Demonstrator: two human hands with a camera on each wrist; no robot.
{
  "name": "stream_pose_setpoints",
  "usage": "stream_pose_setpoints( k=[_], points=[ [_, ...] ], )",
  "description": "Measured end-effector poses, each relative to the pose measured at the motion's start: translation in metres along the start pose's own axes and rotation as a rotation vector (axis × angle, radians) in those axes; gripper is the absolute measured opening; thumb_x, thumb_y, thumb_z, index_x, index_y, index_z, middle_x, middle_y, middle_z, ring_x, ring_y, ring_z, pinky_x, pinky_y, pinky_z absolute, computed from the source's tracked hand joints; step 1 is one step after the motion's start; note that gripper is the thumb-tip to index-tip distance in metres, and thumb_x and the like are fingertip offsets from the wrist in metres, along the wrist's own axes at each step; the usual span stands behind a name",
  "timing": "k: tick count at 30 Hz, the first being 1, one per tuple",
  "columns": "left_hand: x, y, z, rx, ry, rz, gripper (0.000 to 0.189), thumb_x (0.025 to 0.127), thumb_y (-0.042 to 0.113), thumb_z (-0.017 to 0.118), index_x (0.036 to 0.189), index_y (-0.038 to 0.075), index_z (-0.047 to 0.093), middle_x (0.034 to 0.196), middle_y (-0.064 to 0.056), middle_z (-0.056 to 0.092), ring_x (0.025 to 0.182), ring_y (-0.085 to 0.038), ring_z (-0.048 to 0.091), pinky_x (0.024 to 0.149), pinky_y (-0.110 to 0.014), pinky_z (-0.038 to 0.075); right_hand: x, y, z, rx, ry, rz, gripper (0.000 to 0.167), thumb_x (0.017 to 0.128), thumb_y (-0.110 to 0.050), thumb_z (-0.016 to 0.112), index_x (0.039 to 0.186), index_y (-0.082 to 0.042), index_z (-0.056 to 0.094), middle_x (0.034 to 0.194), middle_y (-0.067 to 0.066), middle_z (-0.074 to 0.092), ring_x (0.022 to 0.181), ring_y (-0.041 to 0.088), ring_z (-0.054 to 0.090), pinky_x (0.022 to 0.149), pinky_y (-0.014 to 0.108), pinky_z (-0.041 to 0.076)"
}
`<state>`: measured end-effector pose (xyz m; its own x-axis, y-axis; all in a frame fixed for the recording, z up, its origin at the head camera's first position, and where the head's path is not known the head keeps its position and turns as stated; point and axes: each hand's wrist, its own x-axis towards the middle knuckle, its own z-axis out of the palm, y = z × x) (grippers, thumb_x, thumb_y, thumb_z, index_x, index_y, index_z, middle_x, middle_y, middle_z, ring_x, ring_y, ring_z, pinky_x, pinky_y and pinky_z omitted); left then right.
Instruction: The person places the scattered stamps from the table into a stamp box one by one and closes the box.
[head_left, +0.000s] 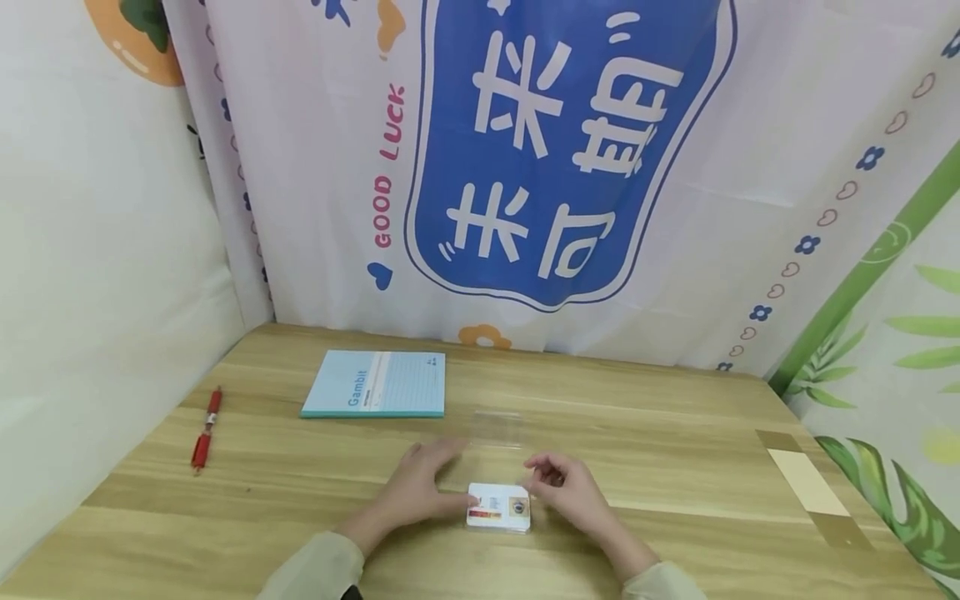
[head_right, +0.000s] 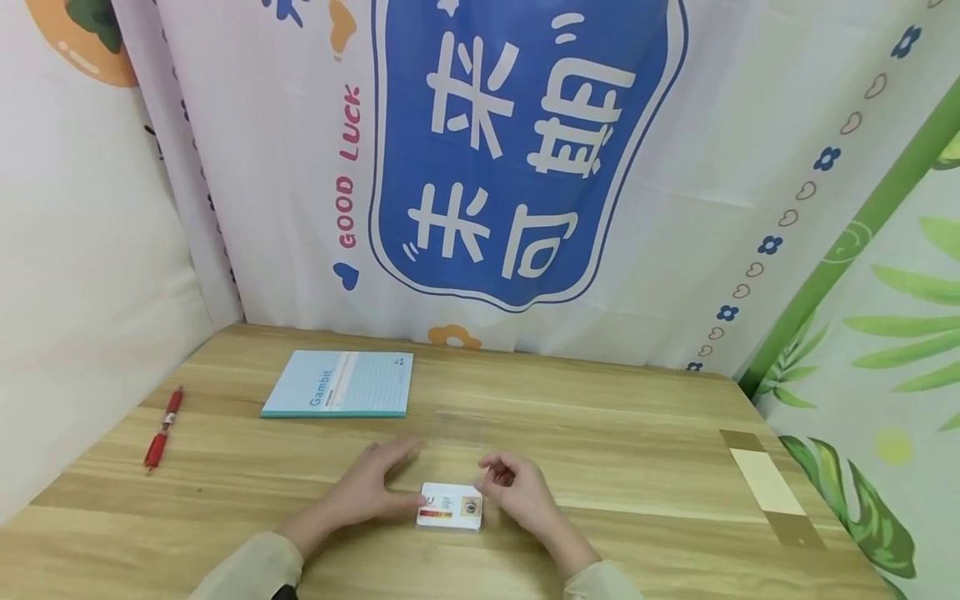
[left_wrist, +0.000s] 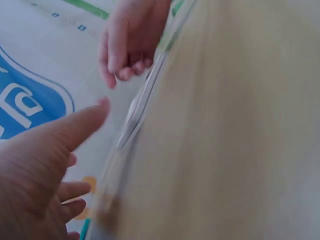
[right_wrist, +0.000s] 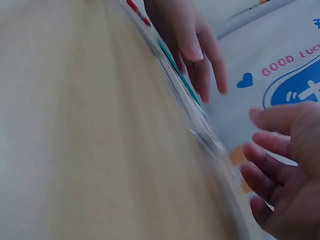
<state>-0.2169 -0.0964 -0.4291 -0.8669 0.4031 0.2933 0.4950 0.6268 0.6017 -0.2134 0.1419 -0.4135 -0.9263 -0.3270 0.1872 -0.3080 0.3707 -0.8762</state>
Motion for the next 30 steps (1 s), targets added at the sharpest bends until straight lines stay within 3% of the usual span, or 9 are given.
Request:
stream_pose_setpoints(
  k=[4, 8, 17, 24, 30],
  points=[
    [0.014, -0.005, -0.007, -0.017, 0.072, -0.060, 0.078, 0.067, 0.039, 0.070, 0.129, 0.004, 0.038, 0.132, -0.017, 0.033, 0.120, -0.034, 0.029, 0.095, -0.052, 0.019, 0.015, 0.011, -0.011, -0.038, -0.012, 0.001, 0.040, 0.076, -0.013, 0.065, 0.112, -0.001, 0.052, 0.101, 0.009, 0.057, 0.092, 0.022, 0.051, 0.083, 0.040, 0.038],
    [0.030, -0.011, -0.009, 0.042, 0.105, -0.082, 0.078, 0.068, 0.039, 0.070, 0.131, 0.007, 0.036, 0.134, -0.015, 0.031, 0.122, -0.031, 0.025, 0.097, -0.052, 0.015, 0.030, 0.014, -0.016, -0.072, -0.016, 0.001, 0.051, 0.075, -0.018, 0.066, 0.121, -0.004, 0.047, 0.118, 0.011, 0.050, 0.109, 0.029, 0.042, 0.092, 0.052, 0.025],
    [0.056, -0.023, -0.005, 0.163, 0.073, -0.125, 0.082, 0.065, 0.048, 0.068, 0.131, 0.010, 0.037, 0.132, -0.012, 0.035, 0.125, -0.029, 0.020, 0.099, -0.051, 0.006, 0.054, 0.023, -0.013, -0.128, -0.018, 0.077, 0.061, 0.072, -0.021, 0.069, 0.126, -0.009, 0.043, 0.130, 0.009, 0.039, 0.119, 0.033, 0.030, 0.094, 0.054, 0.020],
    [0.068, -0.028, -0.004, 0.164, 0.047, -0.135, 0.079, 0.064, 0.050, 0.068, 0.126, 0.008, 0.043, 0.129, -0.009, 0.040, 0.125, -0.029, 0.019, 0.099, -0.051, 0.006, 0.073, 0.029, -0.010, -0.178, -0.029, 0.093, 0.062, 0.072, -0.019, 0.070, 0.126, -0.008, 0.043, 0.129, 0.013, 0.040, 0.119, 0.032, 0.031, 0.095, 0.050, 0.022],
    [0.074, -0.032, 0.003, 0.164, 0.002, -0.143, 0.078, 0.064, 0.052, 0.066, 0.124, 0.008, 0.045, 0.127, -0.008, 0.042, 0.123, -0.029, 0.023, 0.099, -0.051, 0.005, 0.074, 0.039, -0.009, -0.169, -0.040, 0.093, 0.064, 0.071, -0.019, 0.070, 0.126, -0.003, 0.042, 0.129, 0.017, 0.038, 0.118, 0.034, 0.030, 0.096, 0.048, 0.022]
  ],
)
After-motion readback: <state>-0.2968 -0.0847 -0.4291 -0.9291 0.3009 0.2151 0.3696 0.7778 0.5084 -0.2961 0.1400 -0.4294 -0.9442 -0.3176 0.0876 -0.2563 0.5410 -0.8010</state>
